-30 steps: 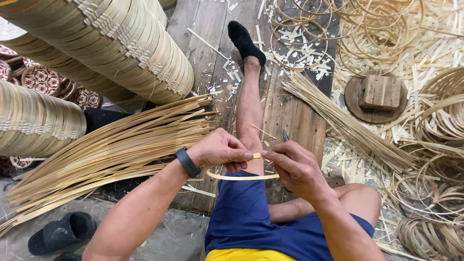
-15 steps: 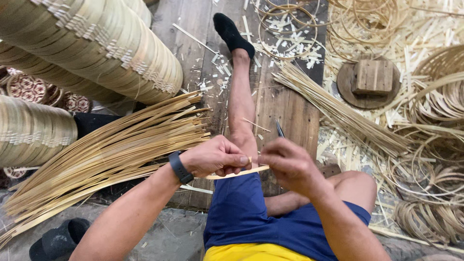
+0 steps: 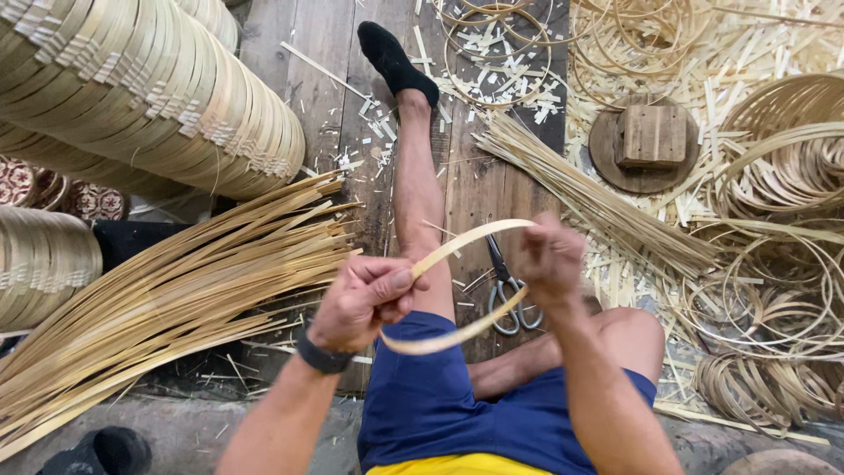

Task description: The person sits on the floor and repeatedly bends long bamboo strips into circular rings. They use shears to trim the ends of the strips and join them to form complete loops, which are then placed on the floor.

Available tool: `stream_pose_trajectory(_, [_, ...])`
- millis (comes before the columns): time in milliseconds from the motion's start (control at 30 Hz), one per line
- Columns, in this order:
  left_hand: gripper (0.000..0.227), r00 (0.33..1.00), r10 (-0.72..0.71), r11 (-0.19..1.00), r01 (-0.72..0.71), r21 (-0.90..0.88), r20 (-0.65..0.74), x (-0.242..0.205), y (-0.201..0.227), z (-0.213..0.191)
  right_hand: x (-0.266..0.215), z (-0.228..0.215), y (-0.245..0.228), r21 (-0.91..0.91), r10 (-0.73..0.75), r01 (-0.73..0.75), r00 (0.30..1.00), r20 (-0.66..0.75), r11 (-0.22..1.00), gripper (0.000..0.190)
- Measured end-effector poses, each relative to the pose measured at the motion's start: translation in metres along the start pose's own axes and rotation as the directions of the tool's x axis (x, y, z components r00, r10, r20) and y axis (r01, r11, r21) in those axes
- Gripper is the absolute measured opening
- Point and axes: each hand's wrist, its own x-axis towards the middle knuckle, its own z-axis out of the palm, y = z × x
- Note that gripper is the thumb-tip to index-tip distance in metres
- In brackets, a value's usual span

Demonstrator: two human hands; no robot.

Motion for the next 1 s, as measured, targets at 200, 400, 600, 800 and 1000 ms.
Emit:
stream_pose_trajectory(200, [0.026, 0.988, 0.111, 0.993, -0.114, -0.018, -0.104, -0.008, -0.018, -0.025, 0.002, 0.023, 0.071, 0.126, 0.135, -0.144, 0.988, 0.080, 0.982, 0.055])
stream_pose_trajectory(400, [0.024, 0.863, 0.354, 0.910, -0.407, -0.080, -0.360, -0.024, -0.011, -0.059, 0.007, 0.070, 0.174, -0.464, 0.073, 0.042, 0.971, 0.228, 0.885, 0.034])
stream_pose_trajectory(600, [0.023, 0.856, 0.231, 0.866, -0.397, -0.303, -0.462, -0.009, -0.017, -0.064, -0.040, 0.106, 0.199, -0.243, 0.183, -0.162, 0.981, 0.063, 0.956, 0.021])
stream_pose_trajectory(800, [0.022, 0.922, 0.160, 0.867, -0.301, -0.397, -0.352, 0.015, -0.028, -0.055, -0.016, 0.028, 0.058, -0.096, 0.424, -0.437, 0.896, -0.130, 0.895, 0.011])
stream_pose_trajectory(1000, [0.025, 0.938, 0.138, 0.980, -0.176, -0.093, -0.318, 0.035, -0.057, -0.009, -0.025, 0.005, -0.072, -0.053, 0.050, -0.048, 0.998, 0.035, 0.997, 0.008])
